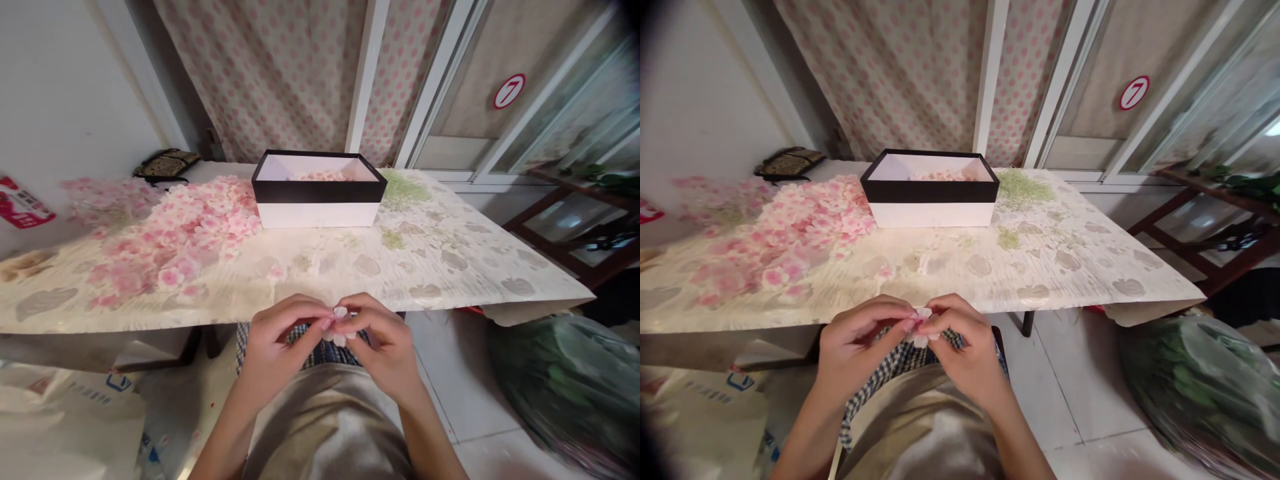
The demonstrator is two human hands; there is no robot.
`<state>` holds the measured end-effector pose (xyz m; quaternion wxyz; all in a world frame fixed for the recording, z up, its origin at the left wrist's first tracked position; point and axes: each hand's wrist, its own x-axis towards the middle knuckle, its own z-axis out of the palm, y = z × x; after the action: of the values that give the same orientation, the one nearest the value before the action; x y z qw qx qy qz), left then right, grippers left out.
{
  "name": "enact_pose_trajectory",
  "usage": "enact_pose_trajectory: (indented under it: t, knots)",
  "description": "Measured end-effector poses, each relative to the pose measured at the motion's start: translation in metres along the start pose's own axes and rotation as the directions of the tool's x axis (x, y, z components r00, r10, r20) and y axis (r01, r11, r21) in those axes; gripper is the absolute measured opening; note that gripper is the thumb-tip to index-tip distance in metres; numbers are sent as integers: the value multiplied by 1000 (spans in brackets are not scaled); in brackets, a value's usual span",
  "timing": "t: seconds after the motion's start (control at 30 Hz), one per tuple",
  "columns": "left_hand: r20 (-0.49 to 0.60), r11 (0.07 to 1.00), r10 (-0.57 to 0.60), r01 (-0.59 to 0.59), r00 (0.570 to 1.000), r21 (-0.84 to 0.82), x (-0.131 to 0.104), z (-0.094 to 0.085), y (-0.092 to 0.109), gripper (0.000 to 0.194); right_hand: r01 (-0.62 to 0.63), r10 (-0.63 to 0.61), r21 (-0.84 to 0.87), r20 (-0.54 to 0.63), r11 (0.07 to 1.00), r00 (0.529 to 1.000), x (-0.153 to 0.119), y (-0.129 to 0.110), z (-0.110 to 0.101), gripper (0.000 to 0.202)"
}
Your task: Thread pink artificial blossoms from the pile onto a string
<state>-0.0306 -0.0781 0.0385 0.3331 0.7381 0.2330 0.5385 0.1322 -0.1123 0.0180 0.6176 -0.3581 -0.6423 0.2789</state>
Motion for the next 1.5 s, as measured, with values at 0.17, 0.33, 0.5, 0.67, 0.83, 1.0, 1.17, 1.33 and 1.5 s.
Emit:
enact_pose_trajectory:
  t: [0.17, 0.33, 0.5, 0.67, 0.83, 1.0, 1.17, 1.33, 1.5]
  knots:
    - [18, 998, 11, -10, 1000, -56, -1, 1, 0, 24, 26, -26, -49, -13, 998, 1000, -1, -4, 1, 23]
    - [90, 996, -39, 46, 995, -79, -2, 1, -4, 25, -49, 48, -26, -28, 998, 998, -3, -1, 2, 19]
    - [237, 989, -124, 140, 964, -51, -5, 1, -7, 22, -286, 286, 65, 15, 956, 958, -2, 3, 2, 27]
    - [113, 962, -241, 222, 964, 161, 1, -13, -25, 14, -255, 257, 69, -12, 964, 966, -3, 13, -11, 17]
    - [-109, 730, -99, 147, 989, 667, 26, -28, -59, 18, -303, 305, 44, -97, 952, 947, -9, 26, -28, 18]
    - [22, 607, -105, 47, 994, 793, 33, -16, -65, 18, -270, 266, -7, -148, 963, 953, -9, 27, -36, 15]
    - [99, 678, -119, 8, 988, 735, 27, -13, -69, 20, -247, 243, -9, -157, 969, 957, -6, 24, -37, 16]
    - [146, 697, -214, 46, 966, 716, 42, -15, -85, 22, -250, 247, -3, -131, 968, 960, -8, 26, -36, 17]
    - [88, 714, -266, 135, 960, 688, 50, -11, -90, 24, -275, 274, 8, -120, 961, 954, -10, 28, -33, 14]
